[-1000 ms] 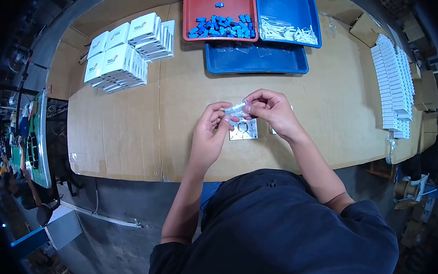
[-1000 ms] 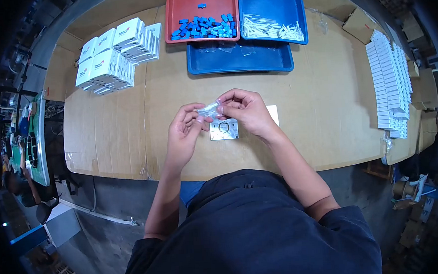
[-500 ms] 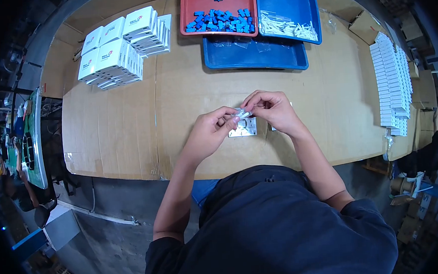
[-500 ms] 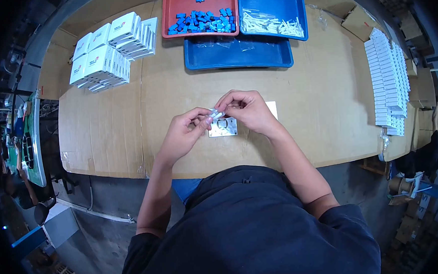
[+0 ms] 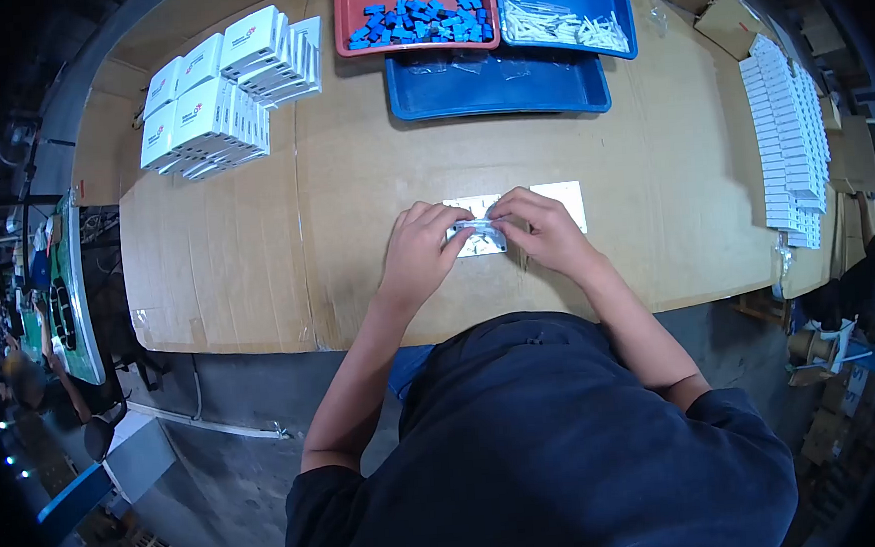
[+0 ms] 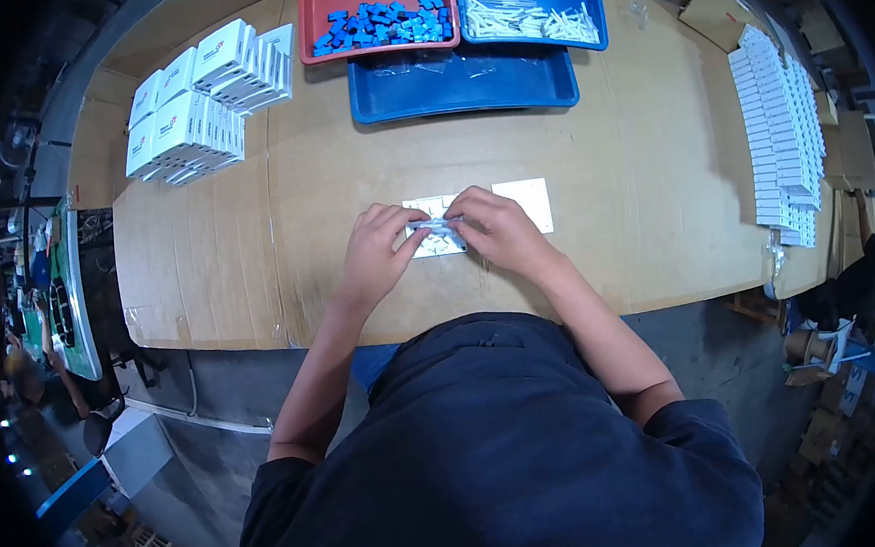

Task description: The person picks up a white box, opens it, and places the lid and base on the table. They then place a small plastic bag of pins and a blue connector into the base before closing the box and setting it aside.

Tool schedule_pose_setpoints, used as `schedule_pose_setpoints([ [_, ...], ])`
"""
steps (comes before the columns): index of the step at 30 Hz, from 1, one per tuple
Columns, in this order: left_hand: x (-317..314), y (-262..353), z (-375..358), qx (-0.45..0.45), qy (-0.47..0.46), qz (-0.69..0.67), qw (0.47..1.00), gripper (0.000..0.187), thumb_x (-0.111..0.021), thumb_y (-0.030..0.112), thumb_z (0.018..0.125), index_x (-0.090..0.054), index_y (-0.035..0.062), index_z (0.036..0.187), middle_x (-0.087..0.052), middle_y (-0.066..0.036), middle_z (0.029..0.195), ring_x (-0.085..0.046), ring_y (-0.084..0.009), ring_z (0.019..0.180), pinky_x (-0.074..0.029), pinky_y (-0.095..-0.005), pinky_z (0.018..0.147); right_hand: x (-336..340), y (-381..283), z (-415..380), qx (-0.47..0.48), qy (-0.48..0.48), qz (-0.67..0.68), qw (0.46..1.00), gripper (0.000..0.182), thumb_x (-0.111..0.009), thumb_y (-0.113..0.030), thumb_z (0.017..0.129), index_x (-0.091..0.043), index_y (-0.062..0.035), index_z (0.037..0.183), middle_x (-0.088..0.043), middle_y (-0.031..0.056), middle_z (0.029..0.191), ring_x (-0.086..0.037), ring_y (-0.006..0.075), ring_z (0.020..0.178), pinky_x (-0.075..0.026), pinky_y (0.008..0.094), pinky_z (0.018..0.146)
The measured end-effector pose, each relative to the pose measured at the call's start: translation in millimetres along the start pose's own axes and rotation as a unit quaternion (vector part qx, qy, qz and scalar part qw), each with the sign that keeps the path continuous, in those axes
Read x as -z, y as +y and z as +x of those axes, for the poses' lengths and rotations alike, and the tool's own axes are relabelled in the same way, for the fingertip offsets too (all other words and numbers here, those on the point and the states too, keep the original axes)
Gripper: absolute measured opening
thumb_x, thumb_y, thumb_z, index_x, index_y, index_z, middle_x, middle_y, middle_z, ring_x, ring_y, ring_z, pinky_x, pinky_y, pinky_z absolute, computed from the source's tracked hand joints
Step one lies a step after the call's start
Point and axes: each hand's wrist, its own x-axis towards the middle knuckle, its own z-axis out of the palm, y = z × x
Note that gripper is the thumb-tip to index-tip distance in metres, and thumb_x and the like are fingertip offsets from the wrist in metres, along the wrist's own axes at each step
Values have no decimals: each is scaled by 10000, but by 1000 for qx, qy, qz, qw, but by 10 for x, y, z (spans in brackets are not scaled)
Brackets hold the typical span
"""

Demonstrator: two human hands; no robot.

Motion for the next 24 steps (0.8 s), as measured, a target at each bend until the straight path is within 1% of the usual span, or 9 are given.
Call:
schedule_pose_setpoints([
  [2,18,14,-10,-15,9,26,1000,163,-766,159,907,-753,61,1036,-732,-68,1028,-634,-272,1028,-473,-408,952,-74,25,-36,105,45,-93,989,115,-736,-51,880,-723,-36,993,-693,86,1005,-669,279,954,-548,387,821],
  [3,13,-2,-7,-21,1,26,999,163,-766,159,907,-753,61,1036,-732,-68,1028,-634,-272,1028,-473,-408,952,-100,36,-52,100,54,-92,989,115,-736,-51,880,-723,-36,993,-693,86,1005,-669,279,954,-548,387,821],
  [5,-7,-41,-12,-32,8,44,998,160,-770,148,897,-764,68,1036,-720,-52,1051,-619,-267,1071,-473,-405,953,-139,61,-70,133,58,-138,980,117,-756,-77,860,-717,-47,966,-679,65,976,-644,274,946,-529,398,818],
  [12,-93,26,-33,-8,29,59,998,153,-783,129,873,-789,76,1016,-706,-38,1063,-614,-259,1072,-469,-403,953,-164,177,-81,153,67,-163,972,120,-766,-84,849,-704,-51,946,-660,56,962,-628,264,933,-503,392,827],
  [15,-72,10,-36,-34,36,92,995,149,-788,132,869,-790,77,1007,-703,-31,1054,-618,-248,1050,-470,-398,942,-150,183,-63,152,65,-175,970,115,-768,-92,851,-694,-48,927,-653,57,960,-620,271,925,-498,403,816],
  [17,-46,-26,-44,-98,9,114,989,153,-794,151,867,-791,91,1008,-699,-25,1048,-620,-240,1025,-468,-400,935,-138,178,-56,167,49,-185,967,111,-761,-94,855,-690,-47,926,-647,63,953,-617,272,923,-494,407,803],
  [18,-31,-45,-45,-98,7,113,989,153,-794,151,867,-791,91,1008,-699,-25,1048,-620,-240,1025,-468,-400,935,-127,173,-48,165,50,-185,968,111,-761,-94,855,-690,-47,926,-647,63,953,-617,272,923,-494,407,803],
  [20,1,-59,-36,-153,-27,124,980,172,-795,169,864,-783,104,1022,-695,-20,1056,-621,-242,1015,-468,-404,936,-98,152,-22,181,26,-209,961,96,-759,-86,848,-689,-39,893,-641,68,955,-619,264,924,-491,408,797],
  [24,36,-3,-38,-186,-47,155,969,181,-786,177,868,-772,107,1034,-691,-25,1070,-621,-246,1016,-472,-405,940,-69,131,-21,193,20,-234,953,86,-757,-95,836,-698,-36,854,-640,72,966,-626,255,937,-491,406,796],
])
